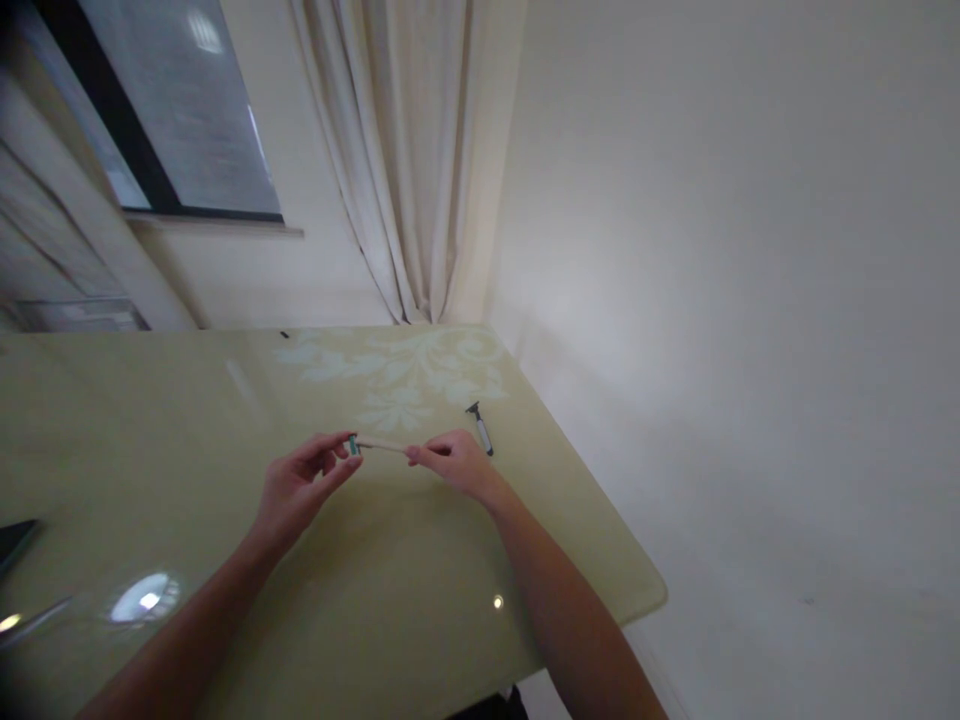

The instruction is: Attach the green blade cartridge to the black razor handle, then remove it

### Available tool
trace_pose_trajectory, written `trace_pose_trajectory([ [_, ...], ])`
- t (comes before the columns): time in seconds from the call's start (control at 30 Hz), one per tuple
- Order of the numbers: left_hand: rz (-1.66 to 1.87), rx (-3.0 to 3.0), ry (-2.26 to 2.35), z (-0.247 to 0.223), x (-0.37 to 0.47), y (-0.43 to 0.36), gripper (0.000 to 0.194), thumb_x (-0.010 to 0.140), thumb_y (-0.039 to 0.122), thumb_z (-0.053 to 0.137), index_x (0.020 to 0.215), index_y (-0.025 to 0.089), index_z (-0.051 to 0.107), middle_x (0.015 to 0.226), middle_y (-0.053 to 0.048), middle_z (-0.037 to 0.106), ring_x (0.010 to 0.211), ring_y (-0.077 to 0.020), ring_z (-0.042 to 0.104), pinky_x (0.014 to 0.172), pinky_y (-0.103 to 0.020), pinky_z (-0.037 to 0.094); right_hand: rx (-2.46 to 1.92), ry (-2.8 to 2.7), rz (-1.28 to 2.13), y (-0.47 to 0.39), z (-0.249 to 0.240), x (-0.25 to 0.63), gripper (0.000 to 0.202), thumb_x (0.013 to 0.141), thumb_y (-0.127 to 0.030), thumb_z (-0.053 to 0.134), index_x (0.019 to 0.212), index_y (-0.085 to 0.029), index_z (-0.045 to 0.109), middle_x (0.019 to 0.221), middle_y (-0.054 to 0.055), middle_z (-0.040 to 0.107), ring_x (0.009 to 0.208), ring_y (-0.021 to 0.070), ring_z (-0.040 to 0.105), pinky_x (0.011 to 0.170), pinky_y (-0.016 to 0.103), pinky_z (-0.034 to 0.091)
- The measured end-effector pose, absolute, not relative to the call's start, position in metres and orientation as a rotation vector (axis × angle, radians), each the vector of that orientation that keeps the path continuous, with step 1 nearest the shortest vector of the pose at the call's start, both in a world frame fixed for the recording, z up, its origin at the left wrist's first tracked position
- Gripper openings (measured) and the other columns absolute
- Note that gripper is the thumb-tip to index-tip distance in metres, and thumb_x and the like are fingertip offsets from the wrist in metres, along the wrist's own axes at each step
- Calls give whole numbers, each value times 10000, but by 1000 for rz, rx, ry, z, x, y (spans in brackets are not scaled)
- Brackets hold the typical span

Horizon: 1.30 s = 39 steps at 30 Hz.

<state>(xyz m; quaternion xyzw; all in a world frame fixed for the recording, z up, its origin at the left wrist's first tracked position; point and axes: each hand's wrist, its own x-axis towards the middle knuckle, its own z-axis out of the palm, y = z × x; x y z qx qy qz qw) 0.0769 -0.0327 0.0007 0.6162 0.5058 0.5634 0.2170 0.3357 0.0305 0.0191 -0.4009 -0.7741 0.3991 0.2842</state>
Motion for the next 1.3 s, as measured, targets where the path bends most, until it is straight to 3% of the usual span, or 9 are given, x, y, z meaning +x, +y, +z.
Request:
trace_pose_trajectory([
  [1.3, 1522, 1776, 1353, 6, 78, -36, 321, 842, 402, 801, 1119, 243, 767, 836, 5, 675, 618, -101, 534, 616, -240, 487, -1078, -2001, 1058, 27, 24, 334, 624, 894, -702, 635, 887, -121, 863, 525, -41, 388, 529, 95, 296, 518, 283, 188],
])
